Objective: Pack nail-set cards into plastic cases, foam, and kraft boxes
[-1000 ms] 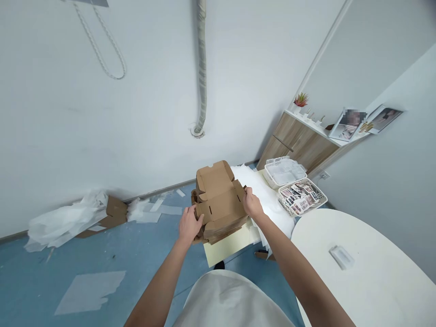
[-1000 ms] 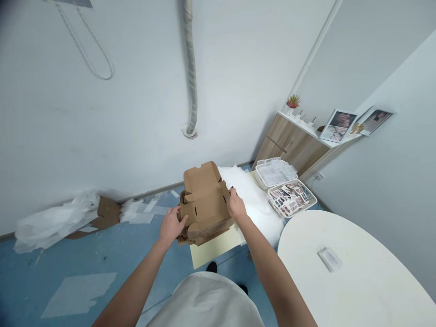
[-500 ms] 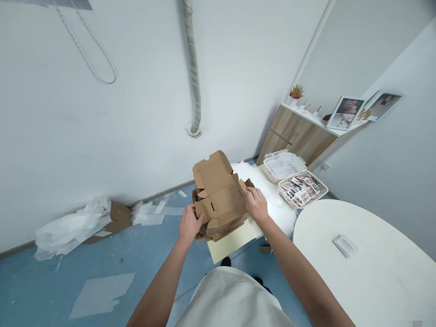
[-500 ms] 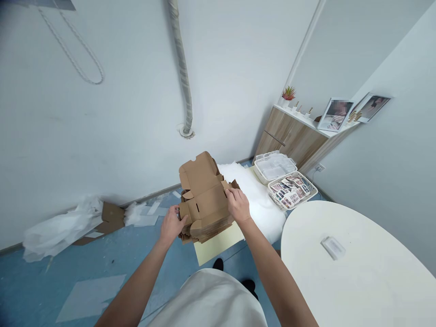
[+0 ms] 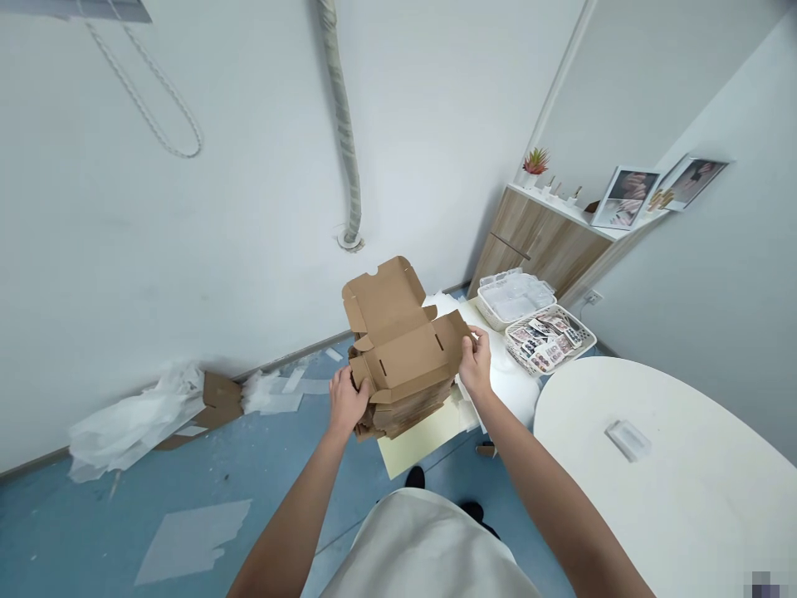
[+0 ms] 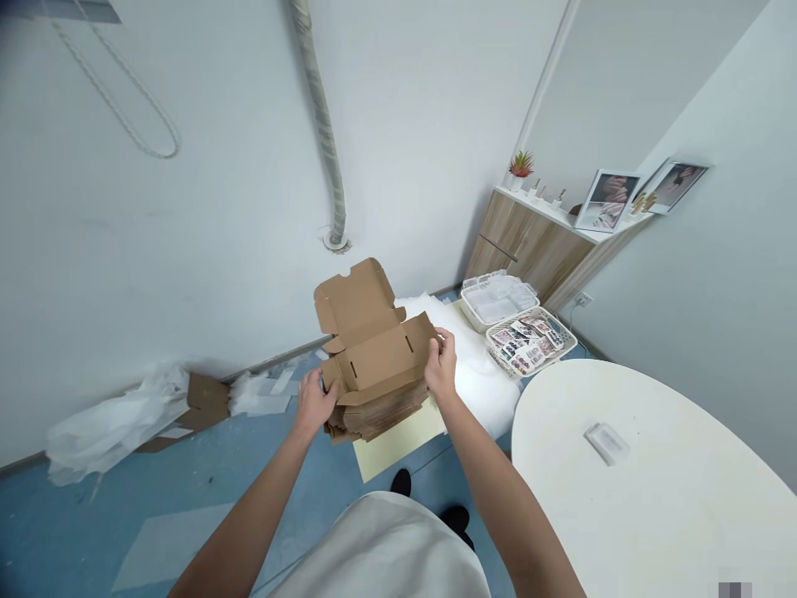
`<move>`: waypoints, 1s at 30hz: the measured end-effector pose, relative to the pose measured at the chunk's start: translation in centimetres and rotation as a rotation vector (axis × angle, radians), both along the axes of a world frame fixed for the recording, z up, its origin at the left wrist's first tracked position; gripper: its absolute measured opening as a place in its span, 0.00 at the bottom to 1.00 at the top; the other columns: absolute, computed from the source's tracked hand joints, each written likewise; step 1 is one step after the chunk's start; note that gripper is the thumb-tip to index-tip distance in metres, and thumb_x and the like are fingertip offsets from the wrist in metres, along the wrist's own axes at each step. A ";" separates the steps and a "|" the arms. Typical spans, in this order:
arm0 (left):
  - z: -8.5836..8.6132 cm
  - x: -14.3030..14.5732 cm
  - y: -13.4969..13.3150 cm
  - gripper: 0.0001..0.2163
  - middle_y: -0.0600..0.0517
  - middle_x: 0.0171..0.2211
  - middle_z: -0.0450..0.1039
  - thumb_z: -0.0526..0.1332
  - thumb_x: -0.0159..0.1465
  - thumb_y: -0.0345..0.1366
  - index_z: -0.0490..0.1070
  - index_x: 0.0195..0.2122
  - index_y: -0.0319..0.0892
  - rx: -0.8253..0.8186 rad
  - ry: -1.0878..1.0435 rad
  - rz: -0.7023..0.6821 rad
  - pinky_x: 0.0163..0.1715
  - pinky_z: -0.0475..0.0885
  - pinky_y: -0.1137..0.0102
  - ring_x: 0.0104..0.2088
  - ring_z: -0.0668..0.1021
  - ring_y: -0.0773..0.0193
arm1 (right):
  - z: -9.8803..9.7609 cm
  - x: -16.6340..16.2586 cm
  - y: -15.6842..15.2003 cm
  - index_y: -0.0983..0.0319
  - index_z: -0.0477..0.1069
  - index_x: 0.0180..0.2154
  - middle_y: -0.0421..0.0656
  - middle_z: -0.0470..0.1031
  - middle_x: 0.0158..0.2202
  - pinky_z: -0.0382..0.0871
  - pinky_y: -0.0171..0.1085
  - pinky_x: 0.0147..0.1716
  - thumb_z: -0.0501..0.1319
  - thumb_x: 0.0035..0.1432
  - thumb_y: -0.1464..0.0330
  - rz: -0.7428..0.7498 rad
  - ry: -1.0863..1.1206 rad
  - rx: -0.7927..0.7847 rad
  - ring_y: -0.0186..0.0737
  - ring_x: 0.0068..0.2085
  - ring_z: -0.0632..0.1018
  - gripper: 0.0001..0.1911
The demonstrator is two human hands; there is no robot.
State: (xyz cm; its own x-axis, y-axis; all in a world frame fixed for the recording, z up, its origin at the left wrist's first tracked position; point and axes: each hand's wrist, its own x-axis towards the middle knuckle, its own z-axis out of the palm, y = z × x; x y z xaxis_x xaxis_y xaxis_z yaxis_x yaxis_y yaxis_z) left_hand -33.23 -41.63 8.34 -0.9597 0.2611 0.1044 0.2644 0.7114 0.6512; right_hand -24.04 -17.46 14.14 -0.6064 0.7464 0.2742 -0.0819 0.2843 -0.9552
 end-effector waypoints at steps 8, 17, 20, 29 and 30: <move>2.8 -1.4 2.0 0.22 0.46 0.49 0.66 0.52 0.59 0.35 0.51 0.54 0.45 0.619 -0.342 -0.088 0.39 0.72 0.65 0.45 0.73 0.60 | -0.7 0.0 1.6 0.59 0.61 0.49 0.45 0.70 0.46 0.67 0.40 0.39 0.48 0.56 0.57 0.028 0.054 -0.336 0.38 0.41 0.72 0.21; 6.4 0.1 6.8 0.27 0.50 0.55 0.61 0.48 0.60 0.35 0.42 0.60 0.51 0.571 -0.298 -0.236 0.38 0.73 0.68 0.49 0.71 0.61 | 1.4 5.7 3.9 0.56 0.54 0.54 0.46 0.67 0.49 0.70 0.37 0.36 0.50 0.57 0.59 -0.056 0.045 -0.186 0.39 0.43 0.72 0.23; 6.8 1.0 10.5 0.26 0.49 0.56 0.60 0.48 0.61 0.37 0.43 0.61 0.49 0.571 -0.306 -0.378 0.43 0.71 0.67 0.51 0.70 0.61 | 2.6 10.2 5.8 0.57 0.58 0.50 0.46 0.69 0.47 0.69 0.40 0.39 0.53 0.55 0.61 -0.102 0.081 -0.183 0.41 0.44 0.72 0.20; 5.6 12.6 25.2 0.21 0.46 0.50 0.65 0.49 0.62 0.40 0.53 0.56 0.40 0.354 -0.340 -0.938 0.48 0.66 0.65 0.49 0.70 0.61 | 2.1 30.9 10.3 0.61 0.65 0.45 0.46 0.71 0.45 0.66 0.42 0.43 0.51 0.55 0.63 -0.504 -0.126 -0.174 0.41 0.44 0.72 0.17; 5.2 14.8 26.7 0.21 0.46 0.49 0.66 0.48 0.62 0.40 0.53 0.55 0.40 0.319 -0.355 -1.004 0.47 0.66 0.66 0.48 0.70 0.61 | 1.2 33.4 10.4 0.62 0.66 0.45 0.47 0.71 0.44 0.66 0.42 0.42 0.51 0.54 0.63 -0.585 -0.177 -0.169 0.42 0.43 0.72 0.17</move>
State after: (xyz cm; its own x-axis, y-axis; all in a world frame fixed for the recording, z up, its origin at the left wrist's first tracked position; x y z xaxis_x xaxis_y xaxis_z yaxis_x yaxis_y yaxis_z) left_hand -18.38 -14.91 13.51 -0.3158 0.9465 0.0665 0.3889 0.0651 0.9190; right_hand 9.37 -7.08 15.36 -0.1100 0.9924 0.0560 0.2049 0.0778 -0.9757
